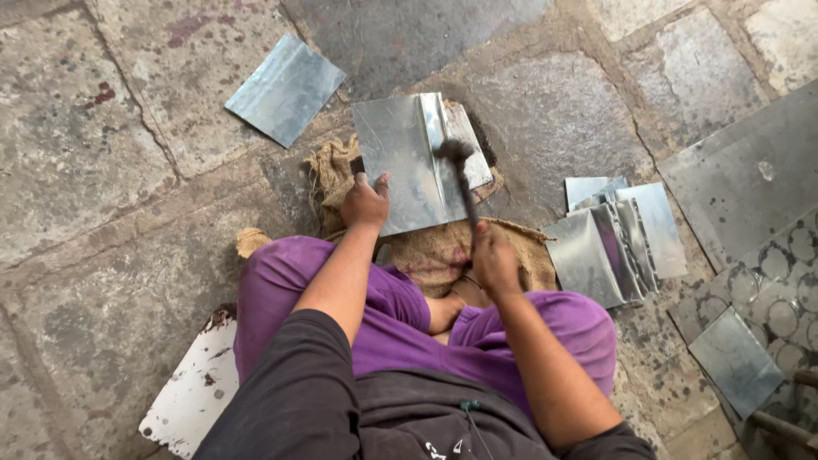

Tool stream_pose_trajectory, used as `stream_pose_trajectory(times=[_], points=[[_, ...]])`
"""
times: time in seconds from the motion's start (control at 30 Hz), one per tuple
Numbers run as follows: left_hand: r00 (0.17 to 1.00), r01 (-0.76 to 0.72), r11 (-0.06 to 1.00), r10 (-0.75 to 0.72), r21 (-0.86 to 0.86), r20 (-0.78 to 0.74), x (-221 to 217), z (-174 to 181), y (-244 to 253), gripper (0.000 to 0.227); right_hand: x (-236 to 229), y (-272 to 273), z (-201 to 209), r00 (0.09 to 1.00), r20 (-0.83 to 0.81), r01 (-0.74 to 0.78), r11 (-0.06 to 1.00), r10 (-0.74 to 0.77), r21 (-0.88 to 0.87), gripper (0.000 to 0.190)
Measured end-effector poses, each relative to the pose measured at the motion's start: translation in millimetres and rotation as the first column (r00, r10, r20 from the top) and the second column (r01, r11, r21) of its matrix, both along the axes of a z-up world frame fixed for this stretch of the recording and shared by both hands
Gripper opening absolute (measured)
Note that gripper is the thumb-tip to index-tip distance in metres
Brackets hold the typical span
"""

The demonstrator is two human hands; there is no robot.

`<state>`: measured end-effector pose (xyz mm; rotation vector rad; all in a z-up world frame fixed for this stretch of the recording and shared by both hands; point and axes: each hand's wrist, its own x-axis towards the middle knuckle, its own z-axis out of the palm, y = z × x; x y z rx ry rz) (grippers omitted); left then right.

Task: The person sits cross-legged on a stone floor and uses a hammer to repeatedly strike a rectangular metal sheet placed on a burlap sack. The person holds the metal sheet with one hand and strikes it with the other, occasionally adjusting the sheet's position. Several other metal sheets are visible nearby.

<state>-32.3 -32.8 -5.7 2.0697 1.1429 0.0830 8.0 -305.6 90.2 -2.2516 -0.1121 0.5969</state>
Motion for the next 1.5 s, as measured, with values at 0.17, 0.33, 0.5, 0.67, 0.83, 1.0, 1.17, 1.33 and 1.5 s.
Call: stream_pose_trajectory(times=[0.17,0.33,0.5,0.67,0.83,1.0,1.17,1.33,1.5], points=[[0.992,-0.035,0.923,-0.014,0.382,0.126,-3.1,-14.5,-5.3,0.059,33.2,-13.1,119.7,0.945,0.304,-0.324,0.230,0.118,0.918,0.028],[0.999,-0.012,1.000,0.012,0.020,0.040,-0.3,-3.7,-1.2,0.065,45.4,-47.7,159.3,0.522,0.802,-0.809,0.128,-0.290,0.573,0.074],[0.997,-0.027,0.996,0.020,0.082,0.080,1.6,-0.9,0.1,0.063,3.4,-22.8,3.9,0.661,0.726,-0.348,0.935,0.190,0.073,0.039],[0.992,-0.053,0.986,0.033,0.161,0.122,-0.4,-1.4,-2.9,0.058,8.3,-27.0,-22.1,0.976,0.212,-0.038,0.997,0.052,-0.066,0.050],[0.982,-0.137,0.990,0.132,0.027,0.137,5.9,0.7,0.0,0.059,45.9,-25.8,103.4,0.931,0.354,-0.263,0.509,-0.088,0.819,0.038],[0.985,-0.162,0.985,0.157,0.062,0.071,12.0,7.1,7.9,0.057,63.0,-55.0,201.1,0.671,0.695,-0.685,0.144,-0.257,0.715,0.073],[0.990,-0.135,0.987,0.130,0.090,0.059,9.4,9.4,8.9,0.055,23.8,-27.3,69.5,0.656,0.735,-0.594,0.485,-0.169,0.642,0.062],[0.981,-0.164,0.985,0.157,0.051,0.115,12.9,12.5,12.0,0.052,19.1,1.5,-28.8,0.962,0.266,-0.096,0.987,0.059,0.129,0.056],[0.978,-0.182,0.982,0.176,0.046,0.114,12.4,3.7,13.5,0.051,48.6,-22.6,81.7,0.981,0.034,0.104,0.666,-0.191,0.739,0.043]])
